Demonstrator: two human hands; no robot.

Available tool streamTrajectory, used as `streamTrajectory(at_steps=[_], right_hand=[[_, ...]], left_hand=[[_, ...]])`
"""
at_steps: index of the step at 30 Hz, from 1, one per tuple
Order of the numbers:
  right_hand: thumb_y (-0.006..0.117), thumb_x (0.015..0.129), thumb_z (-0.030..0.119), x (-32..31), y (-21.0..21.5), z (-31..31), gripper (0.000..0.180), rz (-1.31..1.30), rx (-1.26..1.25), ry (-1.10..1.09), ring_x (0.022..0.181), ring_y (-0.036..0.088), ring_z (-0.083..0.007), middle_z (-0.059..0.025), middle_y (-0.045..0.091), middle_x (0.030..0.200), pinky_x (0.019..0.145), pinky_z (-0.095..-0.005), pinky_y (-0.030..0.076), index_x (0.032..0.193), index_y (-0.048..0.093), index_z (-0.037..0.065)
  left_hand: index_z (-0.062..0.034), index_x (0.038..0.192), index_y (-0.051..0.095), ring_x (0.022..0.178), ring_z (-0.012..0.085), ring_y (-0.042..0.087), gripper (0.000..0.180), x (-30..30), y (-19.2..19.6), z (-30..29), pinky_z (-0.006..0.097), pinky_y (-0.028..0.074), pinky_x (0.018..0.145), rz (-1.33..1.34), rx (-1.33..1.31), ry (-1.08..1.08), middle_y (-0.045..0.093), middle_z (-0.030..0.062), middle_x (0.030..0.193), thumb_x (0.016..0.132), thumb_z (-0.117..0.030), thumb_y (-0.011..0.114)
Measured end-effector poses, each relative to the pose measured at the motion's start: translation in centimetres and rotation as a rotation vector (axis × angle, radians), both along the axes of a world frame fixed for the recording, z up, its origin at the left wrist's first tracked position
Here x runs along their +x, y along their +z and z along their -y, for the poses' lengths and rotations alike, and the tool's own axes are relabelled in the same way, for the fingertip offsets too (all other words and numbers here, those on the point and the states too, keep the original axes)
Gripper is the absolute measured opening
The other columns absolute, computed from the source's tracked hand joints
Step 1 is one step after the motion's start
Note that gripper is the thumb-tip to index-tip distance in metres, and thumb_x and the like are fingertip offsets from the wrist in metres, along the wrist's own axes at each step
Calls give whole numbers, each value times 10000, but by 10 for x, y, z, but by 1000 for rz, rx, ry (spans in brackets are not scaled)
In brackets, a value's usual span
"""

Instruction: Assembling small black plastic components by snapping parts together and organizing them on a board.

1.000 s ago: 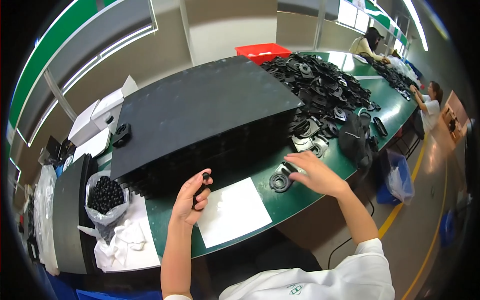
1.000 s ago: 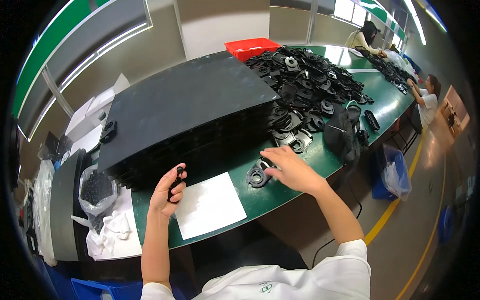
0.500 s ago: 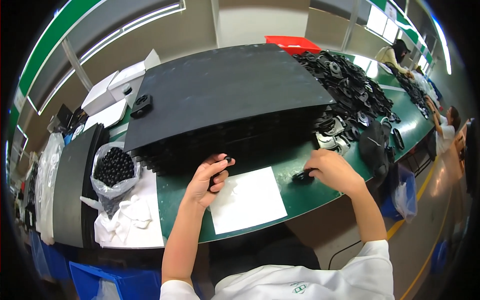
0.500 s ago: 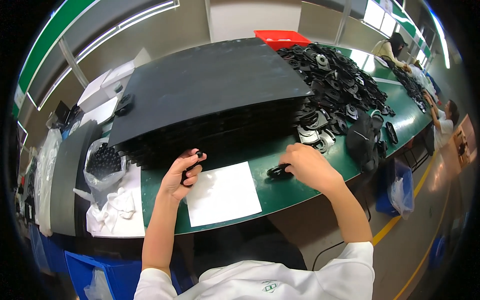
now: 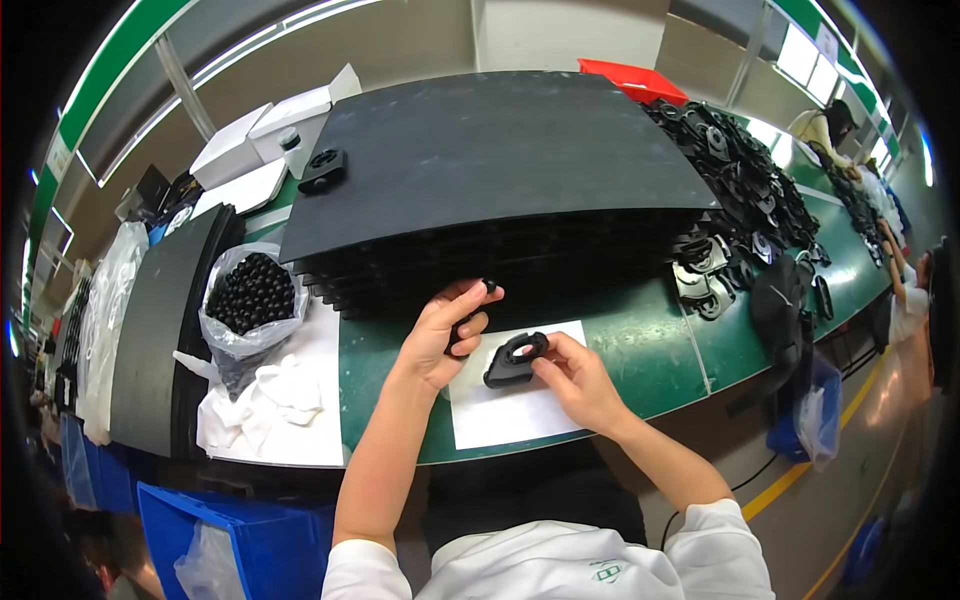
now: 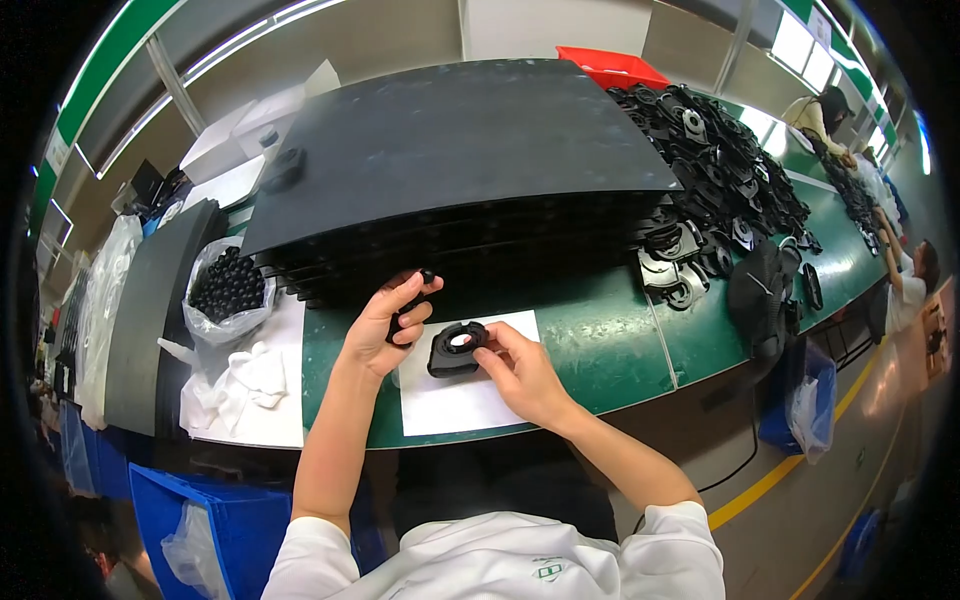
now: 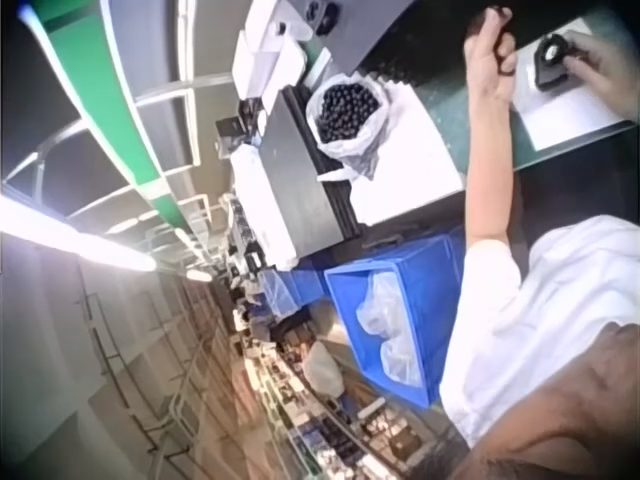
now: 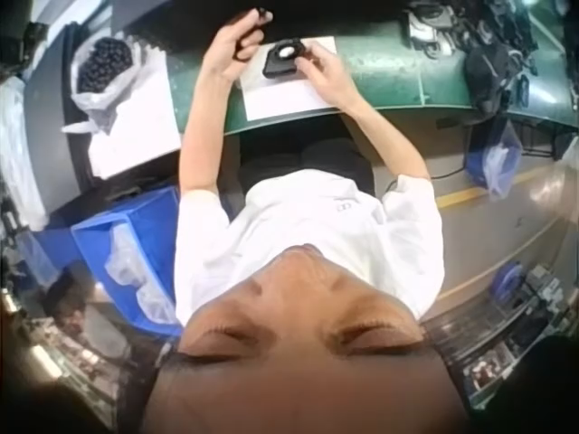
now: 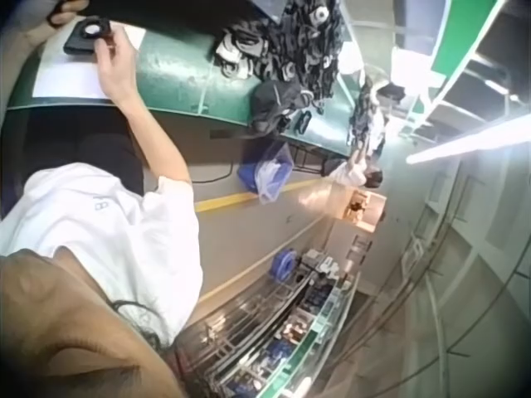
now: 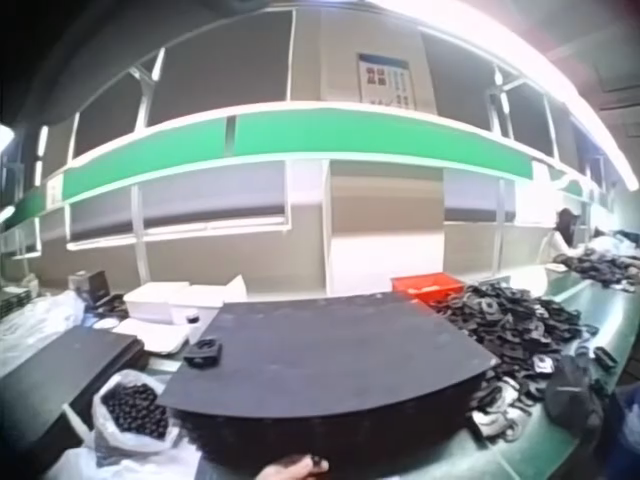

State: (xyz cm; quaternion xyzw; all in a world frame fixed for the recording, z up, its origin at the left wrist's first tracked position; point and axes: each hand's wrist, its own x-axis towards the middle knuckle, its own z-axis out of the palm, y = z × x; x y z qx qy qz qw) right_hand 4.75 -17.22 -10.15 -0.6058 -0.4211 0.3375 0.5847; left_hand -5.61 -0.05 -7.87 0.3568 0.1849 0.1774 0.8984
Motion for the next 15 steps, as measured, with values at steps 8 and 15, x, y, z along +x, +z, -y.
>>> streamTrajectory(at_steps=[8,15], right_hand=[[534,853,28,-4,-12,-1,131,261,27,0,702,541,-141,-85,568,829,631,-257,435,978,529,-11],[525,847,16,-1,-16,-2,123,123,55,-65,686,530,-188,-101,528,819,625,-275,431,967,522,-8]], left_hand=[[-68,935,539,503,29,348,173,0,-1,0,138,245,366,4,-24,5,578,85,945,820,-144,643],[-70,938,545,504,27,352,163,1,-3,-1,137,246,367,8,-33,3,578,80,936,823,-139,638]])
